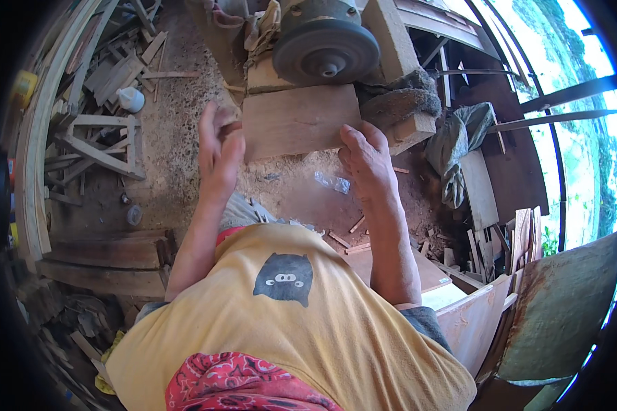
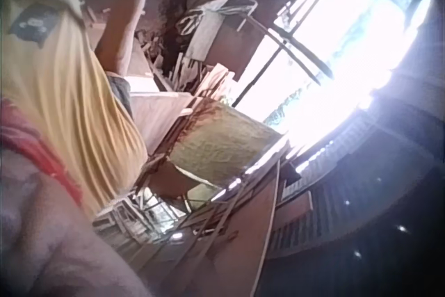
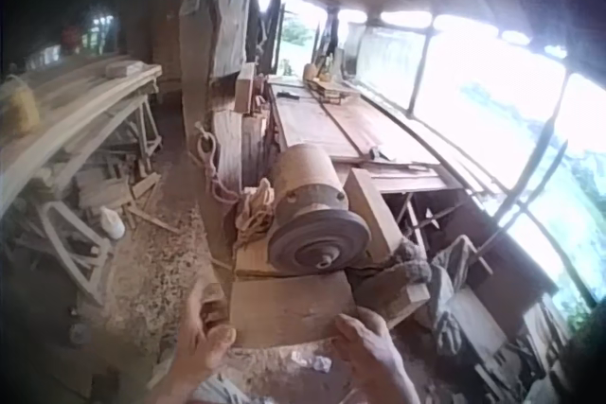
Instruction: The person saws a wooden board using a hand saw, picks up the cut piece from the floor, and sands its edges against a grinding machine.
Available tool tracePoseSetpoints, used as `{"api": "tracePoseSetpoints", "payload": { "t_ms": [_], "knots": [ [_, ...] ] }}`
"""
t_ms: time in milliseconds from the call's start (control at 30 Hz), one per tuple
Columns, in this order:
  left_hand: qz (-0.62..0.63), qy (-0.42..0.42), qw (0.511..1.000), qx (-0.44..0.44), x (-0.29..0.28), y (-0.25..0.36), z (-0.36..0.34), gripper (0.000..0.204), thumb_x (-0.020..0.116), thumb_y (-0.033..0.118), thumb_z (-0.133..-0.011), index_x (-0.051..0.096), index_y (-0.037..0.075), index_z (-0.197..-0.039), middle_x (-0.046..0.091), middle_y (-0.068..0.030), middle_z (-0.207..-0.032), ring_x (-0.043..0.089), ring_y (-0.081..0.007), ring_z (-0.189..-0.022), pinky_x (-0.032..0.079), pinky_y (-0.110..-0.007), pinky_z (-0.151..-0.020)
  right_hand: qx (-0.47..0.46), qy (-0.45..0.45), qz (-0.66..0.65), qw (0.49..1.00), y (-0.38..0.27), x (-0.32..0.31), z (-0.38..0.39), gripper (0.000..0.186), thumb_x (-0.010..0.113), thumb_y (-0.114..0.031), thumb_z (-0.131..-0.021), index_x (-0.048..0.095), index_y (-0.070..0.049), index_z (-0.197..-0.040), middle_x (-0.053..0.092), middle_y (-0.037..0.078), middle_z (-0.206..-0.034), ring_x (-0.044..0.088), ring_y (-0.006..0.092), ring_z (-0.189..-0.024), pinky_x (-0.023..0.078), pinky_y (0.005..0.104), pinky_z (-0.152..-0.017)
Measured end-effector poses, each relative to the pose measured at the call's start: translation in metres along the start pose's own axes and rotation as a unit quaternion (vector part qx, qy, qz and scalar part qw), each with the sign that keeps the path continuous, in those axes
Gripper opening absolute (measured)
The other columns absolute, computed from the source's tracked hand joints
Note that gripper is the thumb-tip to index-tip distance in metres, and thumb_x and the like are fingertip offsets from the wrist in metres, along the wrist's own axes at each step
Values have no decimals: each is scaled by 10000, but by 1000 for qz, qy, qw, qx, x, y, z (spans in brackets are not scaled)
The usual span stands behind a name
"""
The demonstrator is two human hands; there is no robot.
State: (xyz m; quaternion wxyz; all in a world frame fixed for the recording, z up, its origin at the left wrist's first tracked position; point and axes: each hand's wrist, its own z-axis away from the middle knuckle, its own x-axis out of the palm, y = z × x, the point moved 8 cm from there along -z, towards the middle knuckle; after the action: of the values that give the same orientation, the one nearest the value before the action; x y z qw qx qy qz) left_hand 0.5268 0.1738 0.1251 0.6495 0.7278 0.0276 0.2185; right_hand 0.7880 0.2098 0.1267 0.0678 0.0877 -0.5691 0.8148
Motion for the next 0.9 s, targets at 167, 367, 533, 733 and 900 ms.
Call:
{"api": "tracePoseSetpoints", "payload": {
  "t_ms": [167, 367, 533, 733, 900],
  "knots": [
    [-517, -199, 723, 413, 37, 46, 35, 572, 758, 192, -817, 579, 19, -1331, 512, -202, -1413, 542, -408, -1262, 482, -458, -1028, 1, -60, -2, 998, -7, 7, 1, 195, 602, -224, -989, 513, -130, -844, 389, -71, -583, 306, 41, -467, 215, 239, -444],
    [-425, -214, 803, 358, 32, 38, 11, 700, 667, -151, -597, 636, 29, -1272, 636, -197, -1273, 602, -402, -1200, 497, -460, -1029, -34, -51, 20, 998, -22, 23, -1, 235, 558, -307, -1002, 524, -125, -859, 379, -64, -585, 298, 41, -489, 196, 241, -458],
    [-410, -216, 812, 355, 28, 34, 8, 678, 674, -140, -609, 638, 23, -1266, 647, -212, -1248, 628, -404, -1160, 512, -450, -1001, -41, -28, 94, 994, -28, 28, -2, 290, 562, -362, -984, 539, -101, -862, 411, -46, -625, 325, 50, -545, 234, 249, -502],
    [-393, -198, 829, 345, 28, 27, 19, 609, 698, -110, -642, 647, 12, -1236, 656, -226, -1203, 650, -411, -1099, 540, -434, -929, -86, -58, 113, 988, -29, 28, -9, 406, 575, -462, -971, 549, -73, -860, 468, -22, -661, 391, 66, -614, 305, 256, -556],
    [-304, -204, 902, 228, 23, 13, 25, 361, 720, -18, -774, 696, -1, -1135, 699, -202, -1005, 710, -349, -922, 560, -392, -812, -182, -74, 171, 965, -14, 23, -11, 531, 614, -546, -960, 568, -17, -983, 531, 23, -779, 487, 120, -707, 420, 282, -646]
  ]
}}
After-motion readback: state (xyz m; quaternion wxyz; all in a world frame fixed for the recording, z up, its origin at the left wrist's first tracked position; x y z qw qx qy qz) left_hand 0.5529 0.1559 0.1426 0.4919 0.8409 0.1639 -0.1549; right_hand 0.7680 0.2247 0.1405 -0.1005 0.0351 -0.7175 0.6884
